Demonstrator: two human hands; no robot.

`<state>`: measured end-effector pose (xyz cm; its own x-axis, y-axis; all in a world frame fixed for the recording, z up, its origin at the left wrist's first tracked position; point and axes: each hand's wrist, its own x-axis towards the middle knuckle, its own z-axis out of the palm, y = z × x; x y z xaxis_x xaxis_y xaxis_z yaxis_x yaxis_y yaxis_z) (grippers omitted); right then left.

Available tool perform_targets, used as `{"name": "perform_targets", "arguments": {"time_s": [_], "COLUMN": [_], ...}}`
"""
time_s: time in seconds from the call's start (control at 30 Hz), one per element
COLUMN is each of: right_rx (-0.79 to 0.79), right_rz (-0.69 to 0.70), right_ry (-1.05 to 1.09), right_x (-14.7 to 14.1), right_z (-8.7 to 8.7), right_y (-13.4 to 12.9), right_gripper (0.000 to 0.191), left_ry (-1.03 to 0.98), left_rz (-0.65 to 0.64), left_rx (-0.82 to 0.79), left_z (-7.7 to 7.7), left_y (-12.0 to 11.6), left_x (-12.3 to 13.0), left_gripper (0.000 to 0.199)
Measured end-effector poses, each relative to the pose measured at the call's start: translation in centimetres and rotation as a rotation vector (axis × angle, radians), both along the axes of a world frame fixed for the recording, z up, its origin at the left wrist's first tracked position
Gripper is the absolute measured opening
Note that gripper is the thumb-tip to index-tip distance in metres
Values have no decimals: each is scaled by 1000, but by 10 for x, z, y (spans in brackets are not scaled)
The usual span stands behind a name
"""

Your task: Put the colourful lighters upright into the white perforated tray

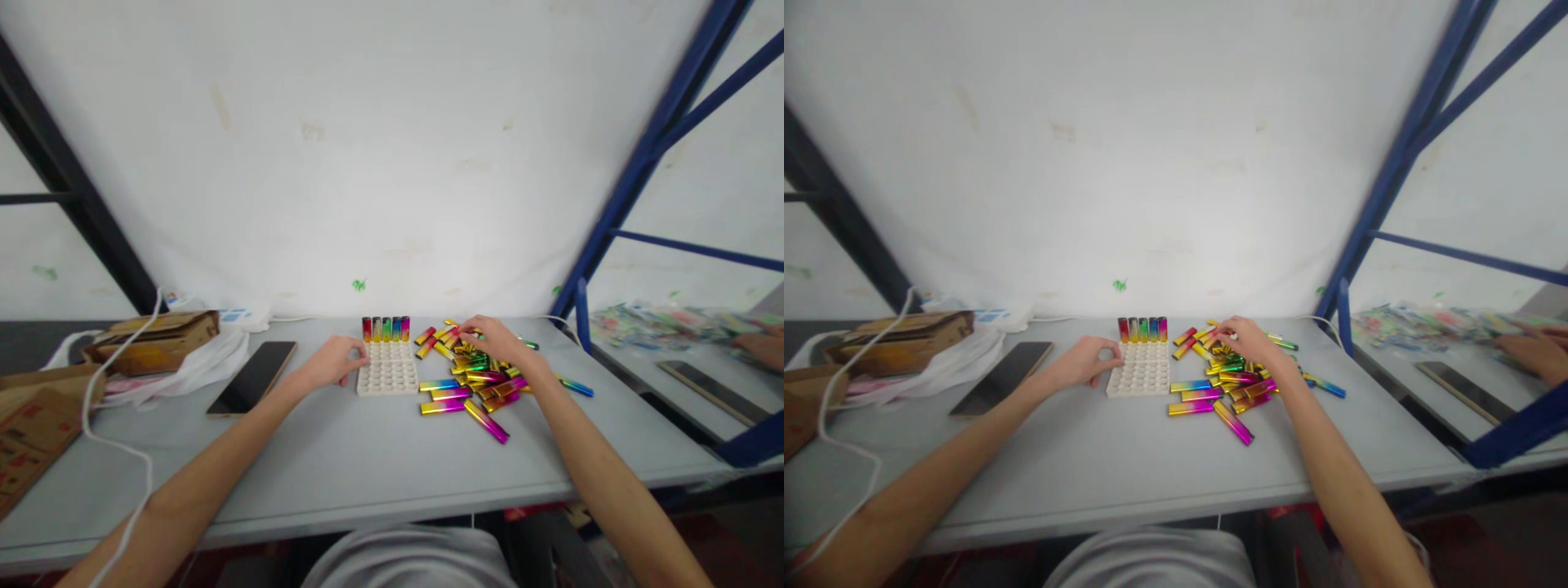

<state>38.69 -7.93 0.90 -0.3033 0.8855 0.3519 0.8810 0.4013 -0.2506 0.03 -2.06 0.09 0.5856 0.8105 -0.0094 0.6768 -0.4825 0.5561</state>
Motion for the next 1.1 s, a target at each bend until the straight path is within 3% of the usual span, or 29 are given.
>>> {"name": "perform_targets", "arguments": {"time_s": [0.13,0.43,0.67,0.8,1.0,1.1], "right_rx": [-30,-337,-324,-302,-260,-329], "right_rz": [-11,110,122,82,17,14], "right_ry": [42,99,37,55,113,29], "right_x": [7,21,19,14,-21,-43], "right_z": [5,9,2,12,49,51], "right_y": [-3,-13,-10,-15,-59,-98], "right_gripper": [28,25,22,26,42,36], "left_ry": [1,-9,6,7,14,-2], "left_rz": [3,-5,-8,-15,-28,-28], "left_rx": [-3,9,16,33,26,34], "left_z": [1,1,3,3,3,0], "left_y": [-1,-1,-2,-3,-2,0], "left_x": [0,0,0,1,1,0], "left_gripper": [38,42,37,39,37,36]}}
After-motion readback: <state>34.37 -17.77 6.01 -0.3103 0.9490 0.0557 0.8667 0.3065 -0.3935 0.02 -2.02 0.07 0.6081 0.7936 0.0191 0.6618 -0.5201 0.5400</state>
